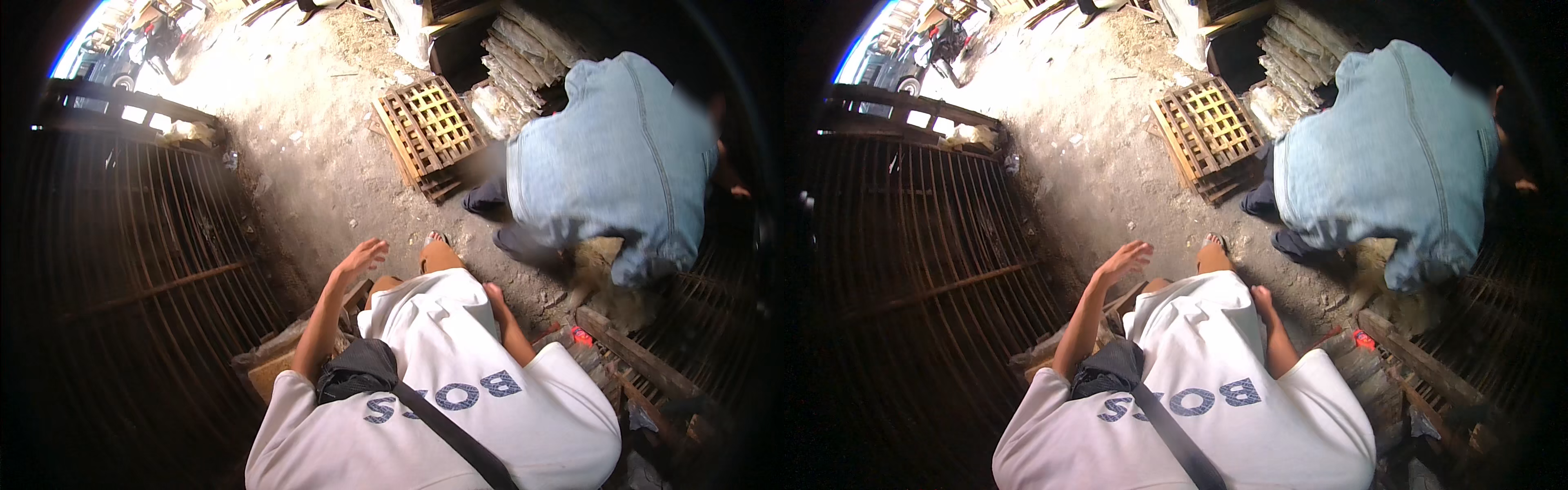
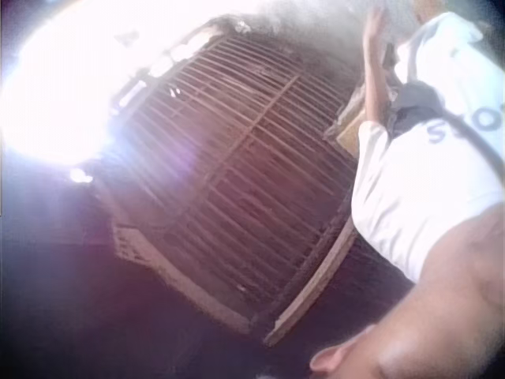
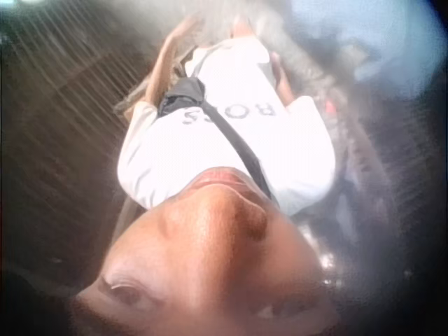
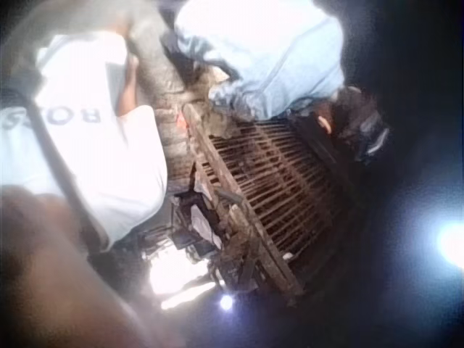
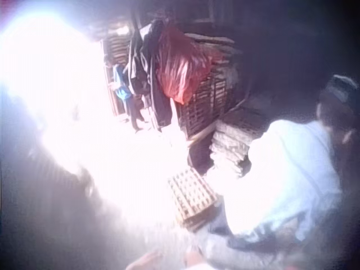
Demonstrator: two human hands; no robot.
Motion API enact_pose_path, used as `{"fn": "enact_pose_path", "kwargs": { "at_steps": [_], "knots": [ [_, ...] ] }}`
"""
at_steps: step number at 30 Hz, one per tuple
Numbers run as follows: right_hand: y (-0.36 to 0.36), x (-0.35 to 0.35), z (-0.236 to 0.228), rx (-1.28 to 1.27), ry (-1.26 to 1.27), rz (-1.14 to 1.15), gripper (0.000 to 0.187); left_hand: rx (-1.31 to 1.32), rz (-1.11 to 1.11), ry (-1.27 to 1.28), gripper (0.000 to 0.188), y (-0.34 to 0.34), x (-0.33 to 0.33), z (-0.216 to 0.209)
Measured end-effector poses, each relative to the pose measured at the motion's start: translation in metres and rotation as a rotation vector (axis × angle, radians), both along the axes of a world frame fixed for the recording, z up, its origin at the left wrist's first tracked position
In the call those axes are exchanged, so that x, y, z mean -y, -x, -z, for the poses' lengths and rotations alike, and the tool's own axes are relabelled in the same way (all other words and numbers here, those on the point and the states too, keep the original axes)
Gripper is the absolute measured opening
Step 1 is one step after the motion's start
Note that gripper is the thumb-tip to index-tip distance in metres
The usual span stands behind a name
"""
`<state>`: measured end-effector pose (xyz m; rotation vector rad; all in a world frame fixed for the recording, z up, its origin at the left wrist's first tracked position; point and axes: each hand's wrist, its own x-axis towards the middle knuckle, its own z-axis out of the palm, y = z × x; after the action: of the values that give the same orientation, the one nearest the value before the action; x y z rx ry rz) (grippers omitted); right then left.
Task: The person carries a tray filled with a yellow granular substance and places it on a rack. Then the person sits on the floor and assembles trays by placing plastic sheets and wooden lattice frames together.
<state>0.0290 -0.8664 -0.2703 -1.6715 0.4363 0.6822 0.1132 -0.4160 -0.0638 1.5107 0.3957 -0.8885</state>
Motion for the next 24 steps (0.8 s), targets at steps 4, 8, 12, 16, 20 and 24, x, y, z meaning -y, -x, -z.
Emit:
{"fn": "enact_pose_path", "kwargs": {
  "at_steps": [4,8,12,16,20,24],
  "knots": [
    [-0.152,-0.088,-0.102,-0.209,-0.075,0.01,0.029,-0.163,0.234,0.002,0.047,-0.039,-0.03,-0.019],
    [-0.189,-0.143,-0.139,-0.209,-0.174,0.036,0.029,-0.165,0.491,0.119,0.051,-0.061,-0.052,-0.029],
    [-0.174,-0.154,-0.067,0.181,0.079,-0.061,0.026,-0.083,0.705,-0.043,0.037,-0.156,-0.058,-0.042],
    [-0.086,-0.162,-0.028,0.054,0.078,0.337,0.03,-0.106,1.073,0.052,0.035,-0.24,-0.068,-0.006],
    [-0.037,-0.243,-0.075,-0.307,-0.047,0.735,0.032,-0.317,1.271,0.099,0.036,-0.316,-0.092,0.008],
    [-0.065,-0.318,-0.071,-0.385,-0.059,0.68,0.032,-0.186,1.411,0.234,0.033,-0.31,-0.128,0.126]
  ]
}}
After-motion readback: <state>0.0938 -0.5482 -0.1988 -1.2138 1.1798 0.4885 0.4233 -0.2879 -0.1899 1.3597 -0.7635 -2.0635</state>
